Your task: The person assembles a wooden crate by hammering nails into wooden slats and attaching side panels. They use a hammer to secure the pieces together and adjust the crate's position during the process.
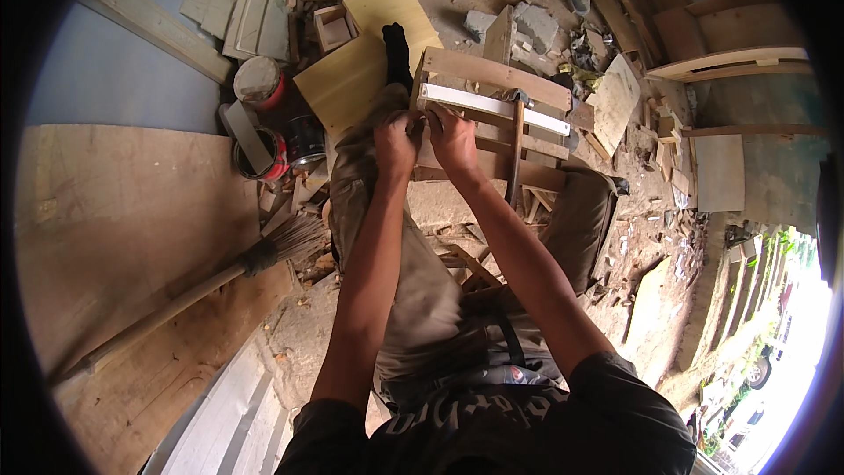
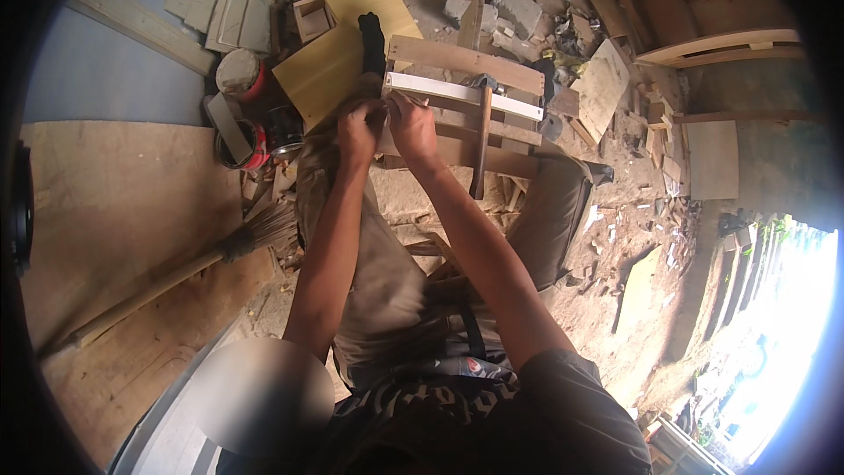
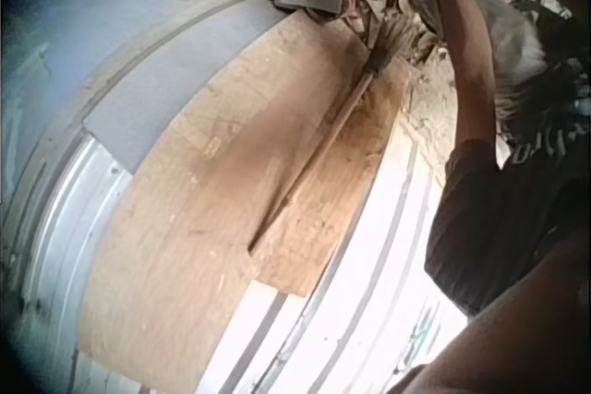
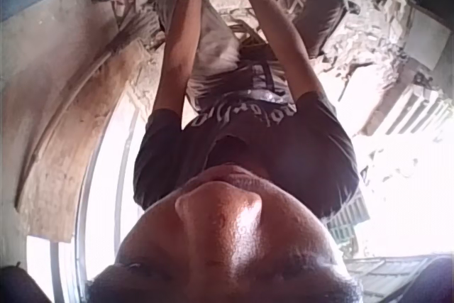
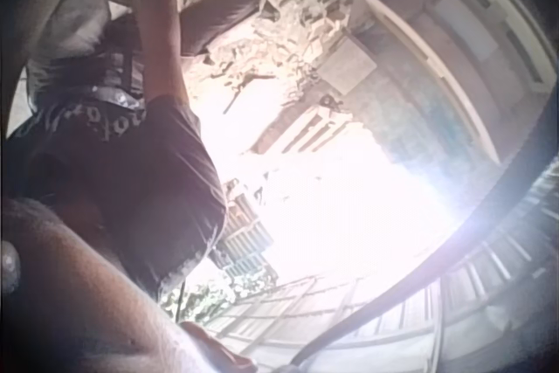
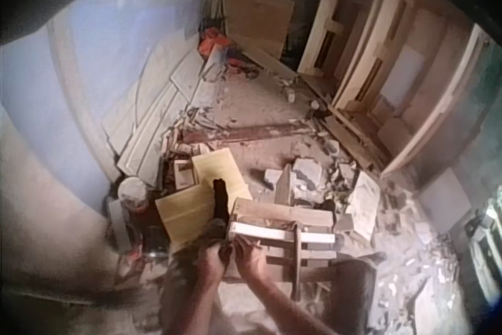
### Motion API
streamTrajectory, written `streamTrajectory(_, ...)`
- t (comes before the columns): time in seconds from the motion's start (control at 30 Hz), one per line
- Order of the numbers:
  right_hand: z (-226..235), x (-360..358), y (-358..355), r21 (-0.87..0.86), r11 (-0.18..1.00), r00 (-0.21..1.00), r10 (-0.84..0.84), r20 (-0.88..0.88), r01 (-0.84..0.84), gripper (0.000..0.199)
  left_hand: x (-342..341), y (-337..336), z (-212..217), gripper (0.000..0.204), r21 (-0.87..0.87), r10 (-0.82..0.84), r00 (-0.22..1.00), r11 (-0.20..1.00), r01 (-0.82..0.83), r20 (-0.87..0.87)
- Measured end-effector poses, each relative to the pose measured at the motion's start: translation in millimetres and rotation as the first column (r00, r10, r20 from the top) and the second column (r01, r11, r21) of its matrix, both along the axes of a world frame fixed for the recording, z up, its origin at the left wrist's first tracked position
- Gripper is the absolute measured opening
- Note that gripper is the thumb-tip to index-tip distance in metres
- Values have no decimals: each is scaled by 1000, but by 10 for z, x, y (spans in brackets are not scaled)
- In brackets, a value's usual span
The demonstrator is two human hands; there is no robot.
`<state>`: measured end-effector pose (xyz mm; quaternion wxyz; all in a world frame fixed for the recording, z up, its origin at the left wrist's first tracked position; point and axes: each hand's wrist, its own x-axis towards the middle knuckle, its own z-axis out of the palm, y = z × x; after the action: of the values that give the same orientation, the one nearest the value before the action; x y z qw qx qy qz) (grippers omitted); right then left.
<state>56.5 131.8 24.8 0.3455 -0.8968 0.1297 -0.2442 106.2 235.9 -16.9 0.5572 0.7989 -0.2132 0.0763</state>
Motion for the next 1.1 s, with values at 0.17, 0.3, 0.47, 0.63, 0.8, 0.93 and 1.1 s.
streamTrajectory(0.17, -50, 17, -6, 13, 1000, 1000, 1, -6, -1, 9, 11, -35, -86, 16, -56, 38, 994, 997, -43, -98)
streamTrajectory(0.3, -81, 45, -41, -37, 999, 996, 37, 80, -34, 8, -5, -36, -91, 17, -11, 56, 992, 998, -58, -116)
streamTrajectory(0.47, -42, 54, -33, -8, 999, 998, 50, 43, -50, 8, -42, -38, -30, 17, -39, 98, 988, 994, -104, -122)
streamTrajectory(0.63, -15, 67, -32, -25, 998, 997, 61, 39, -60, 9, -20, -28, 14, 15, -42, 65, 996, 997, -68, -56)
streamTrajectory(0.8, -24, 98, -59, -70, 993, 995, 101, 14, -100, 10, 26, -42, -22, 13, -58, 46, 997, 997, -42, 62)
streamTrajectory(0.93, -44, 66, -71, -78, 992, 994, 99, 52, -95, 9, 28, -57, -66, 15, 26, 44, 974, 998, -51, 222)
streamTrajectory(1.1, 45, -59, -139, -20, 995, 995, 102, -15, -102, 28, -1, -72, -127, 14, -22, 70, 971, 998, -67, 230)
